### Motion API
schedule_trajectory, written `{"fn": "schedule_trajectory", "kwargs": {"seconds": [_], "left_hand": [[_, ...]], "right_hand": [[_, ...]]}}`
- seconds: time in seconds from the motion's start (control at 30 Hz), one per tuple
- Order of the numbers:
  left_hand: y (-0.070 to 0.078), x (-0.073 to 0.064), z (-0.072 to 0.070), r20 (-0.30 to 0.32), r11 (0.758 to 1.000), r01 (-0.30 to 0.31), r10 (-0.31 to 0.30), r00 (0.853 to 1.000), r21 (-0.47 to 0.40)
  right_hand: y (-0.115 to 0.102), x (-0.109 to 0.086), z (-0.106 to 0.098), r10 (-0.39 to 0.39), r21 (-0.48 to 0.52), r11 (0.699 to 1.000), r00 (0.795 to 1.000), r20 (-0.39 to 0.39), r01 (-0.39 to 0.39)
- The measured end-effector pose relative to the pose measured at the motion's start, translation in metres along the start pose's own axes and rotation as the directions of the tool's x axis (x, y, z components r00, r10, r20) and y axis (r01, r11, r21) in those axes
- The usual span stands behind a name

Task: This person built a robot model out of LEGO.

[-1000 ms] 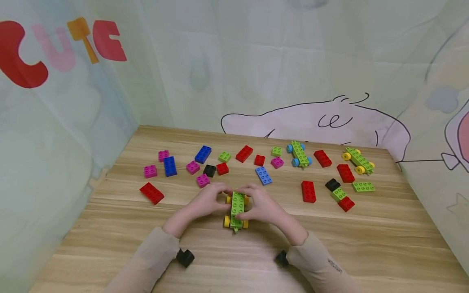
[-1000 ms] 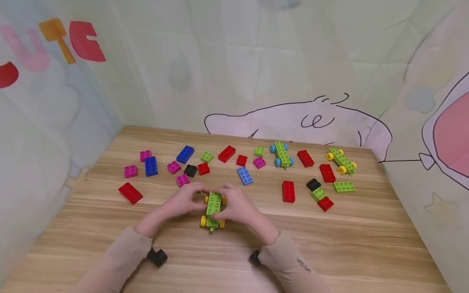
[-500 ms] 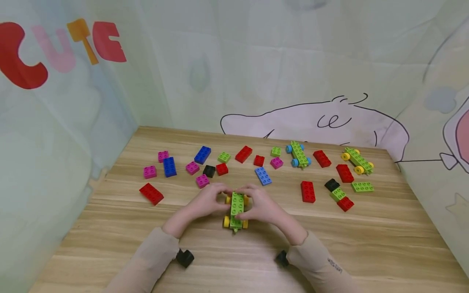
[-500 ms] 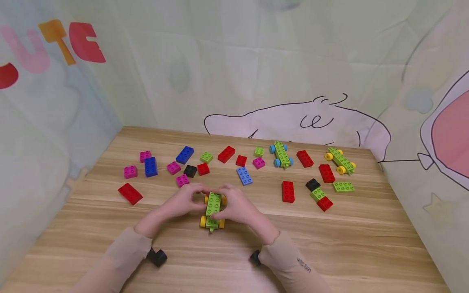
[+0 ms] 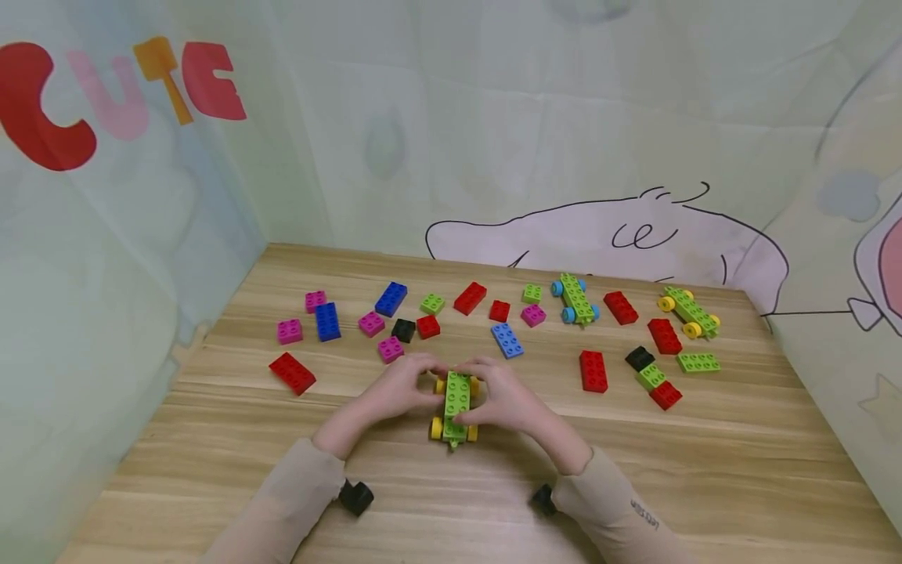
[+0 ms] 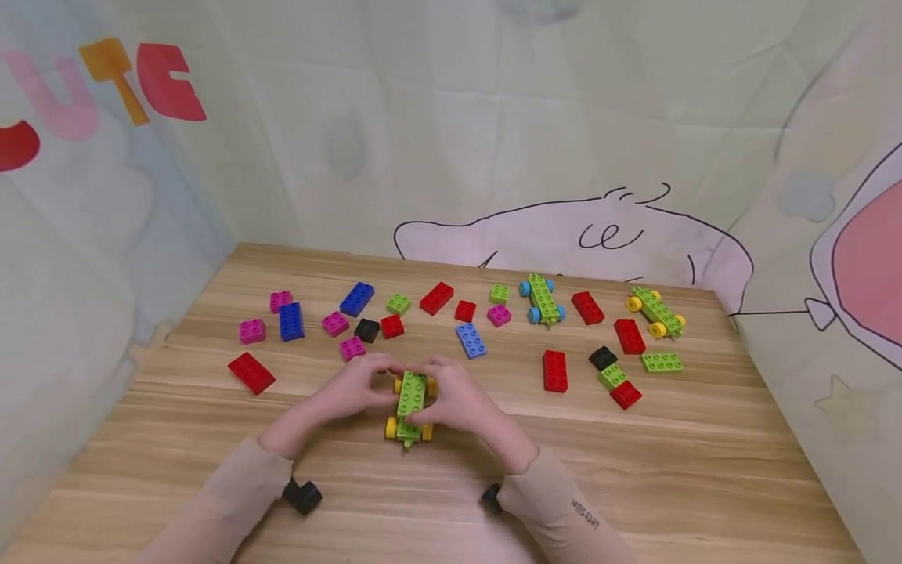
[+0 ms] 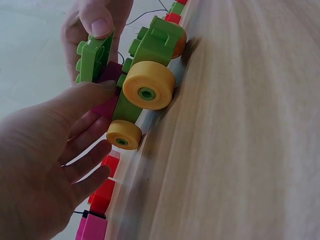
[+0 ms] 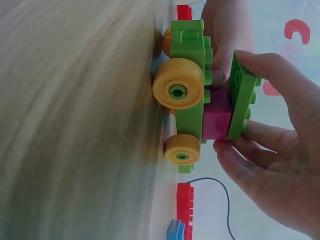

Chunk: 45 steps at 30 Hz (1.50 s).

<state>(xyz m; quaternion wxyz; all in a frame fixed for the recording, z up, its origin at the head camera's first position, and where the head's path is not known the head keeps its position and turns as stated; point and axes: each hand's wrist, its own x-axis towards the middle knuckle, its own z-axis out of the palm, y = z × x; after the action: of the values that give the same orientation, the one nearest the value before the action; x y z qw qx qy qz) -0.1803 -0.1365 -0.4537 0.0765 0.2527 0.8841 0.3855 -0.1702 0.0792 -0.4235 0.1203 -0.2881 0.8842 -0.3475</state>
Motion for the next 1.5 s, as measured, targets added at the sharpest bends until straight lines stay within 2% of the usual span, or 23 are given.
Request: {"fn": "schedule_trajectory", "kwargs": {"seconds": [0.37, 0.67, 1.5], "left_hand": [[0.0028, -0.0011, -0.0009, 0.009, 1.0, 0.014, -0.014, 1.0, -0.015], [-0.0011, 0.0005, 0.0012, 0.004, 1.0, 0.007, -0.007, 1.0, -0.008], [0.0006, 0.0002, 0.0, 0.004, 1.0, 0.015, -0.015, 1.0, -0.012]], "right_hand": [[-0.0008, -0.0014, 0.0023, 0.001, -0.01, 1.0, 1.0, -0.013, -0.001], [-0.001, -0.003, 0.0031, -0.006, -0.023, 1.0, 1.0, -0.017, 0.006], [-0.0002, -0.003, 0.0024, 0.014, 0.009, 1.0, 1.0, -0.007, -0.014]]}}
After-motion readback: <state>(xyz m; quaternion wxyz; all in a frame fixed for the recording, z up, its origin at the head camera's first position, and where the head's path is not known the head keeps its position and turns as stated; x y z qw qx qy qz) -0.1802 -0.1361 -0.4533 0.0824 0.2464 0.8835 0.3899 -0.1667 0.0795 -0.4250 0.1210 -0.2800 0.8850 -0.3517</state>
